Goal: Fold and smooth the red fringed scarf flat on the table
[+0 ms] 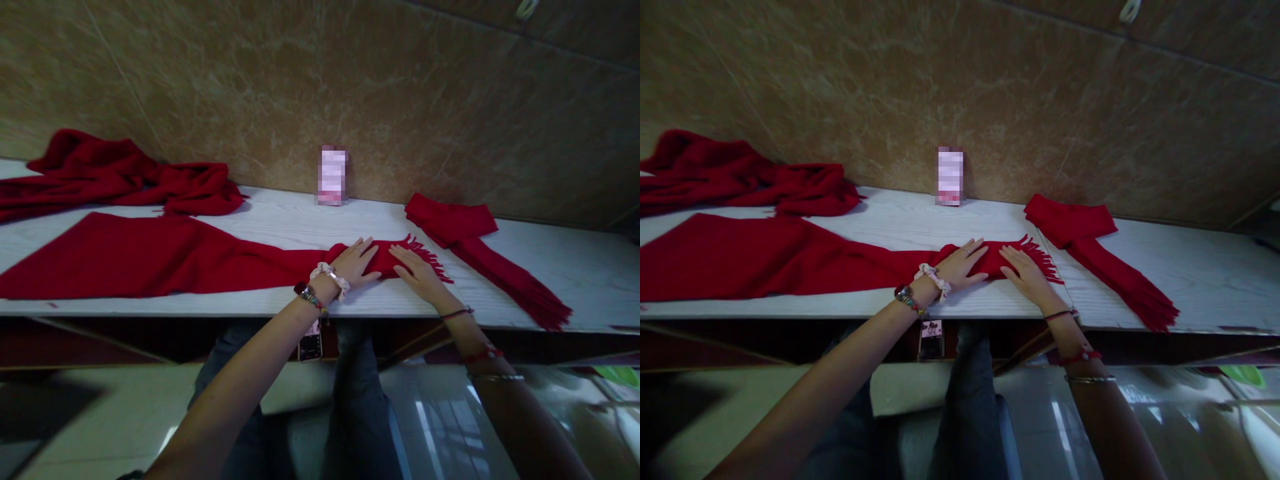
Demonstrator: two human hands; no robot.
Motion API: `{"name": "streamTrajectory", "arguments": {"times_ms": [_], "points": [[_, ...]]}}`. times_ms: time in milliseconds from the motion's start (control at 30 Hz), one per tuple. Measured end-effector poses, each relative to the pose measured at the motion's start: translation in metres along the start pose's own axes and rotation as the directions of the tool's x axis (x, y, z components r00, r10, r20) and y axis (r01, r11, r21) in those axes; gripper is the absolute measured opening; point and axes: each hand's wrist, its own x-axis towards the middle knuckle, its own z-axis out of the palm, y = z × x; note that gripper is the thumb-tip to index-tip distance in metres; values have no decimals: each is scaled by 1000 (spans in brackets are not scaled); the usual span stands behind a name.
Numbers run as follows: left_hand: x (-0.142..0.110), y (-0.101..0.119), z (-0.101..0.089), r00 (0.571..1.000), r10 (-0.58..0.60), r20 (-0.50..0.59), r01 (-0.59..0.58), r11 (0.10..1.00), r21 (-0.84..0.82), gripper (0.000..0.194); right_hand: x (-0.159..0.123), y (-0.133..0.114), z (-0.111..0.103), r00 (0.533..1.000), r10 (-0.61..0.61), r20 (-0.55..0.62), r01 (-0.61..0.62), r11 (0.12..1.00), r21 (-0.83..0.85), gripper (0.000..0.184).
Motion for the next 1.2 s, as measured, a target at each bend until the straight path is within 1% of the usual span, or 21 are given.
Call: {"name": "streamTrajectory", "arguments": {"times_ms": [100,200,267,400,500,600,667,733,867,1067,1200], "points": [[-7,-11,-8,993,119,7,-119,993,18,60,0,0,1,1000,6,-24,-6,1000,5,43],[-13,-18,-14,985,172,18,-172,983,58,59,0,1,3,999,7,-44,-7,1000,-5,41],[-13,-18,-17,988,155,24,-157,983,101,56,0,2,4,999,2,-52,-3,1000,-19,41],[-11,-9,-22,998,70,-5,-68,979,192,49,-1,0,5,999,-10,-52,6,998,-59,41],[-12,-4,-25,999,36,-20,-31,972,234,36,-1,-2,4,999,-17,-41,14,996,-87,43],[-14,-3,-27,999,28,-42,-15,964,267,25,0,-5,0,1000,-24,-4,23,992,-123,44],[-15,-4,-27,996,47,-82,-23,961,276,23,4,-9,-4,999,-37,29,41,988,-150,43],[-15,-6,-26,988,91,-122,-55,960,273,22,8,-15,-7,997,-41,73,54,980,-190,43],[-14,-11,-22,978,172,-115,-137,955,265,16,14,-28,-11,984,-10,177,63,952,-298,46],[-11,-17,-18,986,135,-98,-114,975,192,16,19,-39,-9,976,70,206,19,915,-403,45],[-8,-20,-15,983,136,-122,-117,981,153,18,29,-54,-10,959,153,237,-26,884,-466,46]]}}
